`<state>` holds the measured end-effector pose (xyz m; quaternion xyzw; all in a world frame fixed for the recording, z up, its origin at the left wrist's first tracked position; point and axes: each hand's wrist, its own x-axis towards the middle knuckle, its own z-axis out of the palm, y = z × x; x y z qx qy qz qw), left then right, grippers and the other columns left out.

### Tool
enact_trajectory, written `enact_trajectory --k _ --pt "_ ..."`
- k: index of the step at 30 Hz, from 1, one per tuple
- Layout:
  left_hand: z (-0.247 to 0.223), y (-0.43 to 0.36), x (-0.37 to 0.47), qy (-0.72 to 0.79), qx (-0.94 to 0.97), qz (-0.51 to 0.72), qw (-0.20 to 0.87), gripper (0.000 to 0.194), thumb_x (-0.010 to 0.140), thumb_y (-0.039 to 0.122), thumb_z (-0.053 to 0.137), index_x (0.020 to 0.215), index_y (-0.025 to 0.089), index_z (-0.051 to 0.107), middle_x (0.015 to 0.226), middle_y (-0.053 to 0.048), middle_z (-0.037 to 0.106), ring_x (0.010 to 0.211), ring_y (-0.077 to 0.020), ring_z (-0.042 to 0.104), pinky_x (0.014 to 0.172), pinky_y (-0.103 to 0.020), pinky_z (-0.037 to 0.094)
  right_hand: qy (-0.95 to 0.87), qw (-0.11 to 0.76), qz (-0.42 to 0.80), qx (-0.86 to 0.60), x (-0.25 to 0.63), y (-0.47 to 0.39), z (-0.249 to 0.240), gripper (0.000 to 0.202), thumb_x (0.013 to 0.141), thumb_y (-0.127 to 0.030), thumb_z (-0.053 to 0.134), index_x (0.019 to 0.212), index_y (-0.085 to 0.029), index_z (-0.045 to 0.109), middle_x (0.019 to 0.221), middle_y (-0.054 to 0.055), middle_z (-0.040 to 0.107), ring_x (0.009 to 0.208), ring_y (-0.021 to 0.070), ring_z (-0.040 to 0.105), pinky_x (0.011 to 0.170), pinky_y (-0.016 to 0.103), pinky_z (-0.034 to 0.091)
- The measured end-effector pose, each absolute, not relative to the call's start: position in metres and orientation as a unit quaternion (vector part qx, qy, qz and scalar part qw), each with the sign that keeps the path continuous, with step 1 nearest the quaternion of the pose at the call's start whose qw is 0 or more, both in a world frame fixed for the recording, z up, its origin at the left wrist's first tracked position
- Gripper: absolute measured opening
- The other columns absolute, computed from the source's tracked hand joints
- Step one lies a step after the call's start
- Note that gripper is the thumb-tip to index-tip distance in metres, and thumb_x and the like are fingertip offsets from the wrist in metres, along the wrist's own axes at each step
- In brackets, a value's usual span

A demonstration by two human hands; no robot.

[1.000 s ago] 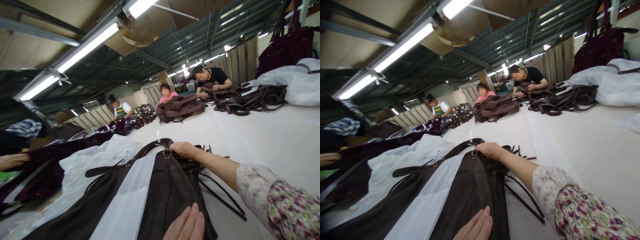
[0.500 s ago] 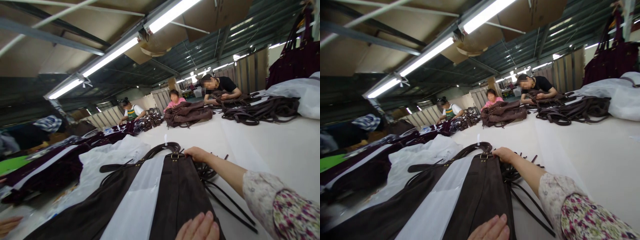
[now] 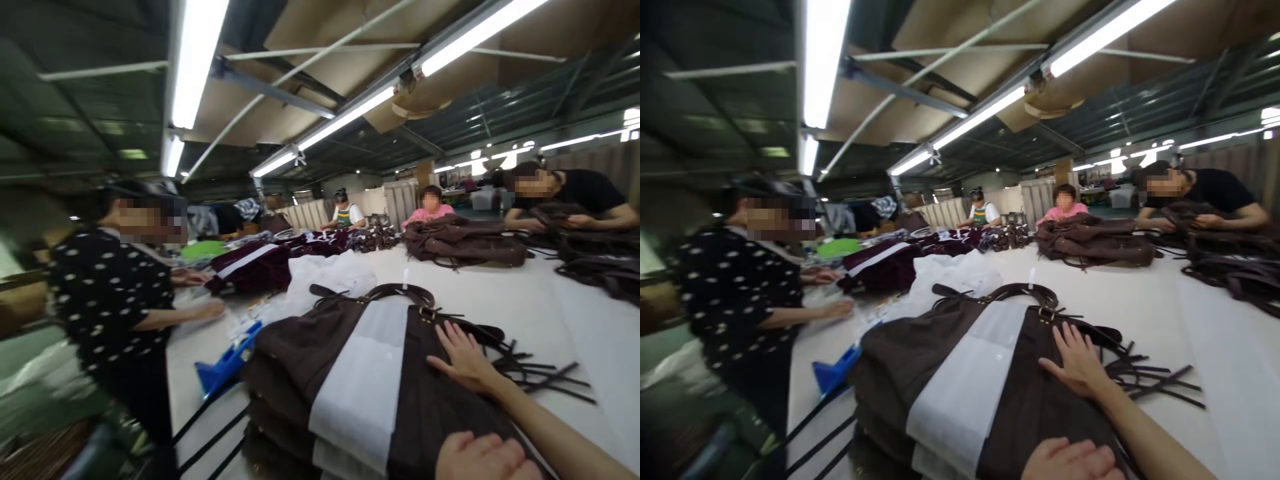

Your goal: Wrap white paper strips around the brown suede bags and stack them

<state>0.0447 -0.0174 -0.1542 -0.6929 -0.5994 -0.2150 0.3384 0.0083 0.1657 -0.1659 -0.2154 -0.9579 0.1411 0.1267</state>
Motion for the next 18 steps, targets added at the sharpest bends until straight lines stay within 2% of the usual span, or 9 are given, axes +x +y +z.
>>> enact_trajectory --k 3,6,9,11,12,14,15,16,18 --pt "-0.151 -0.02 0.052 -0.644 -0.702 -0.174 0.248 0.016 0.086 0.037 0.057 0.074 0.028 0.062 0.074 0.009 0.073 0.064 -0.009 0.066 0.054 -0.023 0.043 -0.966 0.091 0.092 -0.226 0.009 0.163 -0.176 0.092 0.081 -0.078 0.032 0.148 -0.016 0.028 0.154 0.018 0.018 0.142 0.0387 0.013 0.109 0.065 0.006" --pt "-0.135 -0.029 0.062 -0.648 -0.71 -0.186 0.204 0.017 0.089 0.04 0.056 0.078 0.027 0.061 0.082 0.008 0.073 0.072 -0.0104 0.067 0.057 -0.023 0.044 -0.962 0.131 0.039 -0.236 0.019 0.155 -0.131 0.087 0.082 -0.072 0.041 0.148 -0.017 0.031 0.153 0.02 0.02 0.141 0.0414 0.013 0.108 0.066 -0.002" --pt "-0.107 -0.045 0.072 -0.63 -0.717 -0.252 0.161 0.016 0.088 0.038 0.058 0.079 0.026 0.062 0.08 0.005 0.072 0.071 -0.0114 0.067 0.059 -0.021 0.046 -0.955 0.166 0.134 -0.205 0.043 0.127 -0.095 0.075 0.091 -0.065 0.024 0.152 -0.021 0.016 0.156 0.014 0.013 0.143 0.033 0.012 0.112 0.059 0.011" --pt "-0.083 -0.067 0.07 -0.624 -0.694 -0.334 0.13 0.013 0.088 0.037 0.057 0.085 0.027 0.064 0.084 0.003 0.071 0.076 -0.0123 0.067 0.065 -0.019 0.049 -0.952 0.125 0.223 -0.168 0.062 0.104 -0.097 0.072 0.092 -0.065 0.015 0.152 -0.025 0.01 0.156 0.01 0.013 0.143 0.0304 0.013 0.112 0.057 0.019" --pt "-0.07 -0.083 0.065 -0.635 -0.657 -0.388 0.122 0.013 0.09 0.034 0.055 0.091 0.027 0.065 0.089 0.002 0.071 0.081 -0.013 0.067 0.071 -0.019 0.05 -0.953 0.094 0.246 -0.149 0.071 0.095 -0.104 0.073 0.091 -0.066 0.015 0.152 -0.026 0.01 0.156 0.009 0.015 0.143 0.0304 0.013 0.112 0.057 0.019" --pt "-0.047 -0.122 0.041 -0.675 -0.567 -0.446 0.153 0.028 0.095 0.02 0.038 0.109 0.023 0.061 0.107 -0.004 0.067 0.1 -0.0161 0.063 0.088 -0.026 0.049 -0.958 0.042 0.257 -0.121 0.085 0.083 -0.12 0.077 0.09 -0.068 0.019 0.152 -0.023 0.014 0.154 0.009 0.021 0.143 0.0309 0.014 0.114 0.056 0.013" --pt "-0.036 -0.142 0.023 -0.705 -0.475 -0.48 0.214 0.032 0.092 0.014 0.036 0.109 0.023 0.061 0.108 -0.004 0.066 0.102 -0.017 0.061 0.09 -0.029 0.05 -0.96 0.027 0.255 -0.114 0.089 0.08 -0.127 0.077 0.09 -0.069 0.02 0.151 -0.023 0.015 0.154 0.01 0.023 0.143 0.0308 0.014 0.115 0.055 0.011" --pt "-0.027 -0.162 0.001 -0.735 -0.381 -0.48 0.289 0.036 0.088 0.009 0.037 0.112 0.023 0.061 0.114 -0.005 0.063 0.108 -0.0195 0.058 0.095 -0.033 0.048 -0.96 0.018 0.255 -0.109 0.091 0.078 -0.13 0.077 0.09 -0.068 0.02 0.151 -0.022 0.015 0.154 0.009 0.023 0.143 0.0303 0.014 0.115 0.054 0.009" --pt "-0.009 -0.195 -0.047 -0.784 -0.262 -0.396 0.399 0.056 0.076 0.001 0.038 0.125 0.022 0.055 0.131 -0.009 0.052 0.125 -0.0257 0.045 0.108 -0.047 0.036 -0.96 0.006 0.256 -0.109 0.092 0.077 -0.129 0.076 0.09 -0.068 0.018 0.151 -0.023 0.014 0.154 0.009 0.022 0.143 0.0304 0.013 0.116 0.054 0.008"
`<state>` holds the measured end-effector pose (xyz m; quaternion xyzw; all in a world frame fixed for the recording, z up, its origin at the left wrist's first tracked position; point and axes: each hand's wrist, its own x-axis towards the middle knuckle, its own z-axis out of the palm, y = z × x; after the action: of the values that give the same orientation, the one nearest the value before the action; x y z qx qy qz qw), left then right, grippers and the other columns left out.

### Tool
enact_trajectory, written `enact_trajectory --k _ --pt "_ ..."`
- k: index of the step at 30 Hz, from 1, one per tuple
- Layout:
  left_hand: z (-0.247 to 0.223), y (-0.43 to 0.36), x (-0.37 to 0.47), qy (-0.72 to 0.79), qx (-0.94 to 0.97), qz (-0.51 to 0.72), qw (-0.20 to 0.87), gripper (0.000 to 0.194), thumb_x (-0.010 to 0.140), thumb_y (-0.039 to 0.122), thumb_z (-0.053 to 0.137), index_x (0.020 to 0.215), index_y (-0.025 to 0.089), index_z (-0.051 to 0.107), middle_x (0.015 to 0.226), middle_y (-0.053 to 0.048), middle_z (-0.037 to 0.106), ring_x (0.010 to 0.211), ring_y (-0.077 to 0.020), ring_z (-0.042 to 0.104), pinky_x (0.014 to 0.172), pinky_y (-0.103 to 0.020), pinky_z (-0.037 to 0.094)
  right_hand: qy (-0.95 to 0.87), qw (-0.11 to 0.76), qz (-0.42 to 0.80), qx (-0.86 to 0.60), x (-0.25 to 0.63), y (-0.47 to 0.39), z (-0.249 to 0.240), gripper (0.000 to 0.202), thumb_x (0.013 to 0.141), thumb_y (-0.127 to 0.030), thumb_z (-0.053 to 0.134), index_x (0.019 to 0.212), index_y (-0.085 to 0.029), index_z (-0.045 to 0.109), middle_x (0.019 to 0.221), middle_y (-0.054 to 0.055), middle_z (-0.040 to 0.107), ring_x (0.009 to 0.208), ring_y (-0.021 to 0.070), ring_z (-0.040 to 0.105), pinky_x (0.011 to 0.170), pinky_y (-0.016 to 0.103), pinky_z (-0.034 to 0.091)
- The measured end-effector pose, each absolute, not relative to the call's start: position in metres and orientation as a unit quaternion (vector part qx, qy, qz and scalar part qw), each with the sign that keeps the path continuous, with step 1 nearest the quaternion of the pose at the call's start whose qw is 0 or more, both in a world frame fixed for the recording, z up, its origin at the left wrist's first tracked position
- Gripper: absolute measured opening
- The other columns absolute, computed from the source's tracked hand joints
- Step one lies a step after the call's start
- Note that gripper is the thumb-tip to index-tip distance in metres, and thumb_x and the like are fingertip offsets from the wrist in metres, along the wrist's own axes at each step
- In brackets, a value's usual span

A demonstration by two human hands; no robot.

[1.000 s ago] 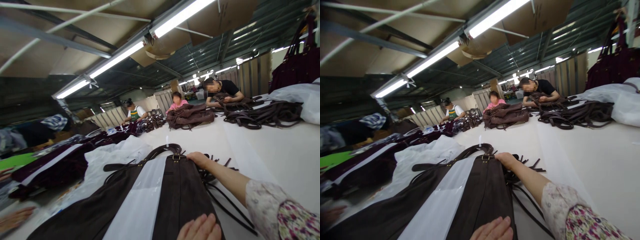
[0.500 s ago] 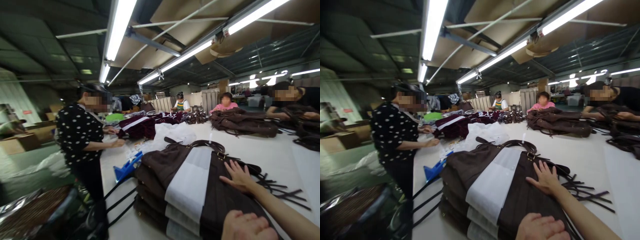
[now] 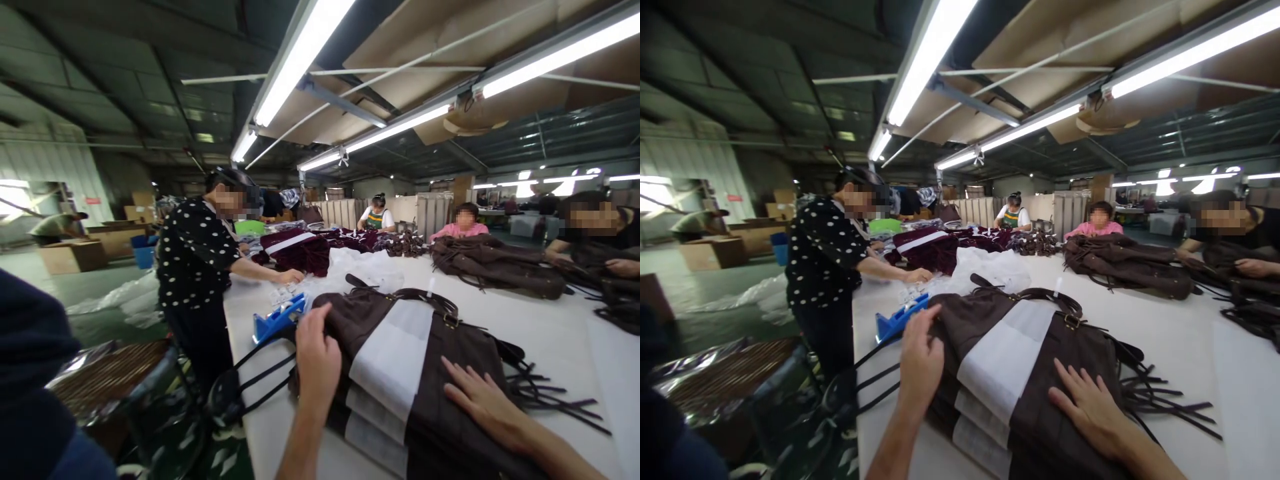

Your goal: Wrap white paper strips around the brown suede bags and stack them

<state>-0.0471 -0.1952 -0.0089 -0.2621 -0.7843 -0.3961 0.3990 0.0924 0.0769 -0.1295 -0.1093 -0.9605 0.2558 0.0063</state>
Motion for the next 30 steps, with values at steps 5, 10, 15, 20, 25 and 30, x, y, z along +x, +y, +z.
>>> enact_trajectory --k 5,10,15,20,25,30 --pt "0.034 -0.232 -0.126 -0.819 -0.421 -0.121 0.371 0.054 0.075 -0.001 0.037 0.117 0.024 0.062 0.152 -0.005 0.028 0.142 -0.0305 0.017 0.112 -0.055 0.025 -0.966 -0.001 0.238 -0.103 0.09 0.074 -0.115 0.073 0.091 -0.067 0.018 0.15 -0.024 0.018 0.154 0.007 0.023 0.143 0.0318 0.013 0.115 0.055 0.008" --pt "0.02 -0.255 -0.13 -0.846 -0.472 -0.029 0.246 0.038 0.085 0.007 0.035 0.096 0.023 0.067 0.136 -0.002 0.053 0.136 -0.0229 0.033 0.116 -0.047 0.022 -0.975 0.012 0.209 -0.076 0.089 0.071 -0.118 0.068 0.092 -0.065 0.019 0.148 -0.028 0.029 0.152 0.006 0.027 0.142 0.0331 0.017 0.113 0.058 0.012" --pt "-0.031 -0.284 -0.125 -0.911 -0.365 -0.048 0.185 0.037 0.086 0.015 0.035 0.106 0.021 0.065 0.127 -0.007 0.06 0.119 -0.0209 0.052 0.108 -0.037 0.035 -0.978 0.044 0.183 -0.086 0.086 0.065 -0.122 0.073 0.089 -0.072 0.019 0.144 -0.029 0.038 0.148 0.01 0.034 0.139 0.0358 0.024 0.111 0.061 0.014" --pt "0.018 -0.259 -0.117 -0.939 -0.325 0.008 0.108 0.028 0.085 0.029 0.044 0.094 0.023 0.07 0.11 -0.009 0.068 0.106 -0.0288 0.06 0.097 -0.044 0.043 -0.979 0.048 0.172 -0.095 0.088 0.06 -0.115 0.081 0.084 -0.079 0.019 0.143 -0.029 0.038 0.149 0.014 0.032 0.139 0.0369 0.023 0.111 0.06 0.015" --pt "0.055 -0.168 -0.111 -0.905 -0.376 0.011 0.199 0.037 0.09 0.028 0.037 0.102 0.01 0.068 0.133 -0.02 0.052 0.137 -0.0367 0.028 0.112 -0.057 0.013 -0.98 0.029 0.172 -0.094 0.092 0.06 -0.109 0.081 0.084 -0.079 0.018 0.145 -0.028 0.034 0.15 0.014 0.028 0.14 0.0355 0.021 0.112 0.059 0.014" --pt "0.003 -0.147 -0.134 -0.91 -0.377 0.0 0.174 0.047 0.092 0.03 0.043 0.138 0.024 0.044 0.15 -0.008 0.035 0.14 -0.0284 0.025 0.115 -0.05 0.015 -0.98 0.045 0.169 -0.099 0.089 0.056 -0.106 0.08 0.084 -0.078 0.019 0.145 -0.028 0.034 0.15 0.013 0.028 0.14 0.0361 0.021 0.112 0.06 0.014"
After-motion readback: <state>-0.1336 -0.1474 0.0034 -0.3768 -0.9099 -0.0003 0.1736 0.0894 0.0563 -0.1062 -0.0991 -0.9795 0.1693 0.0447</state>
